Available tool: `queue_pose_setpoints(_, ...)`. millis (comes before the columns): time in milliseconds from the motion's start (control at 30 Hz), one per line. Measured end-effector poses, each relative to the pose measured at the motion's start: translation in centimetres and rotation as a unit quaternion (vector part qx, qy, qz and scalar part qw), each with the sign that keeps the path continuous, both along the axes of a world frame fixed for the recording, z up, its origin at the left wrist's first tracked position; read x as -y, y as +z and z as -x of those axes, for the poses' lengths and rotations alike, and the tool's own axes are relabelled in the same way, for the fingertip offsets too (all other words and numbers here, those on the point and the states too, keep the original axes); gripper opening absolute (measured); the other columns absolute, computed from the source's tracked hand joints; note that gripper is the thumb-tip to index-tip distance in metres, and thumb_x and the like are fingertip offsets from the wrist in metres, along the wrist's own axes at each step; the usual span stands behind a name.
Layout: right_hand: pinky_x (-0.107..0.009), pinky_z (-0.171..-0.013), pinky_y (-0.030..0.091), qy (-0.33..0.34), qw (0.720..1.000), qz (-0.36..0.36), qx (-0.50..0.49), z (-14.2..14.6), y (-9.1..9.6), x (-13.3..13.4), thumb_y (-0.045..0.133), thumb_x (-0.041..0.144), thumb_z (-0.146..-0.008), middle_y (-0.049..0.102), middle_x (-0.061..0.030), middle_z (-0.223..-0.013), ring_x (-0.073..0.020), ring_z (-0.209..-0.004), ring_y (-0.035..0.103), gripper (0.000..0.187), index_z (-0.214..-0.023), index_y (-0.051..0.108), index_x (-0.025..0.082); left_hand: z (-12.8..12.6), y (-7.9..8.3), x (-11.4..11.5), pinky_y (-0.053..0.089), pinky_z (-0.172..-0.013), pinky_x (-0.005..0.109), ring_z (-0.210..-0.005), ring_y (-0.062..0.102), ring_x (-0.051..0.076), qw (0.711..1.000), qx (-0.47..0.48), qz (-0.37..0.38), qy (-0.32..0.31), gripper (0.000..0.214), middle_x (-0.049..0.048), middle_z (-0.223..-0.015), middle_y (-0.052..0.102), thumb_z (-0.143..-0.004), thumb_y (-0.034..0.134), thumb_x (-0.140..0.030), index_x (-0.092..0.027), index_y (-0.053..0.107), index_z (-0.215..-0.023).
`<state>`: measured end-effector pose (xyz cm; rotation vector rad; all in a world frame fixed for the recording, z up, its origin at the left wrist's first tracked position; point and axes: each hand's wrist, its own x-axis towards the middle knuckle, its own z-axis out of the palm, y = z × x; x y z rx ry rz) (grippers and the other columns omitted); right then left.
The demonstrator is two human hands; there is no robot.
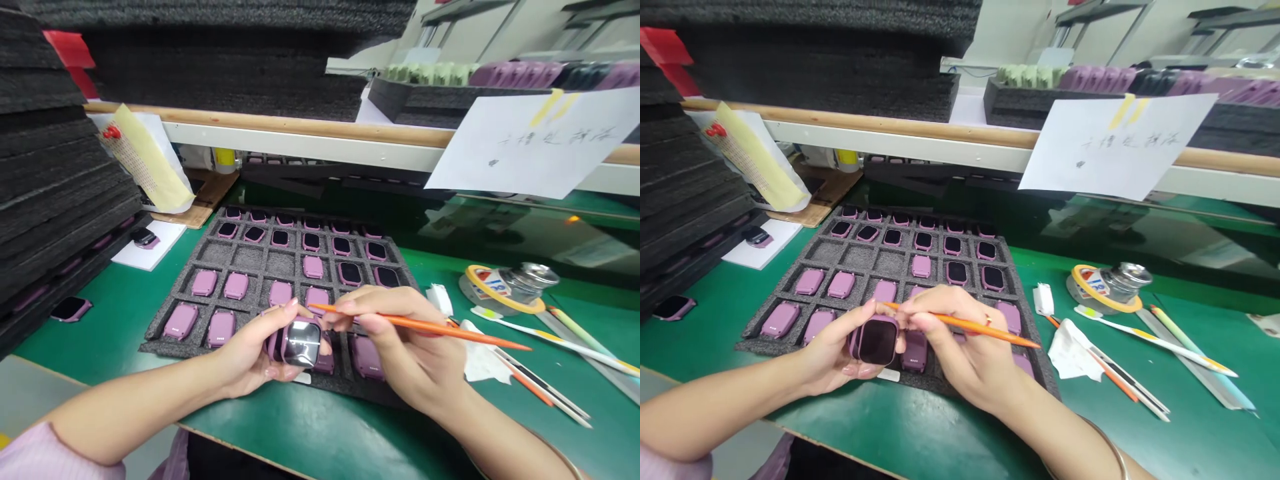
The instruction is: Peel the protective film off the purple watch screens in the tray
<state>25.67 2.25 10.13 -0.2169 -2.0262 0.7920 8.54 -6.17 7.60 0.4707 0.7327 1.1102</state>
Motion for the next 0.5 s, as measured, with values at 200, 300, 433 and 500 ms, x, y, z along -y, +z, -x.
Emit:
queue_pose_setpoints(200,-0.041,-0.094,0.058,0.031,0.971,-0.218,0.092,-0.9,0.4,-0.9,0.041,0.029,-0.105,0.079,-0.0084,-0.102,-0.0245,-0.105,0.073,0.029,-0.12,0.065,0.022,0.2,-0.6,0.1,0.016,-0.034,0.017,-0.034,0.037,0.002,1.0,0.028,0.004,-0.009,0.044,0.0015,-0.061,0.064,-0.082,0.071,-0.056,-0.013,0.064,-0.079)
queue_pose_setpoints(300,-0.042,-0.094,0.057,-0.069,0.963,-0.241,0.1,-1.5,1.2,-1.4,0.048,0.02,-0.1,0.079,-0.0067,-0.096,-0.0245,-0.098,0.074,0.022,-0.109,0.067,0.025,0.4,-0.6,0.1,0.016,-0.033,0.017,-0.035,0.042,0.003,0.999,0.035,0.019,-0.005,0.043,0.0055,-0.072,0.071,-0.082,0.071,-0.056,-0.013,0.068,-0.089)
queue_pose_setpoints(433,-0.037,-0.078,0.059,-0.202,0.942,-0.203,0.177,-2.8,2.2,-3.2,0.048,0.019,-0.1,0.079,-0.0073,-0.094,-0.023,-0.085,0.075,0.021,-0.105,0.068,0.023,0.4,-0.1,0.1,0.016,-0.033,0.017,-0.033,0.041,0.002,0.999,0.036,0.009,-0.006,0.044,0.0073,-0.075,0.073,-0.078,0.076,-0.055,-0.013,0.072,-0.089)
queue_pose_setpoints(500,-0.039,-0.069,0.058,-0.235,0.91,-0.208,0.269,-4.4,1.8,-4.9,0.05,0.025,-0.099,0.079,-0.0102,-0.096,-0.0268,-0.081,0.075,0.023,-0.106,0.071,0.02,0.3,0.2,0.0,0.016,-0.033,0.016,-0.032,0.04,0.002,0.999,0.036,0.009,-0.002,0.045,0.0069,-0.073,0.073,-0.074,0.079,-0.055,-0.013,0.072,-0.086)
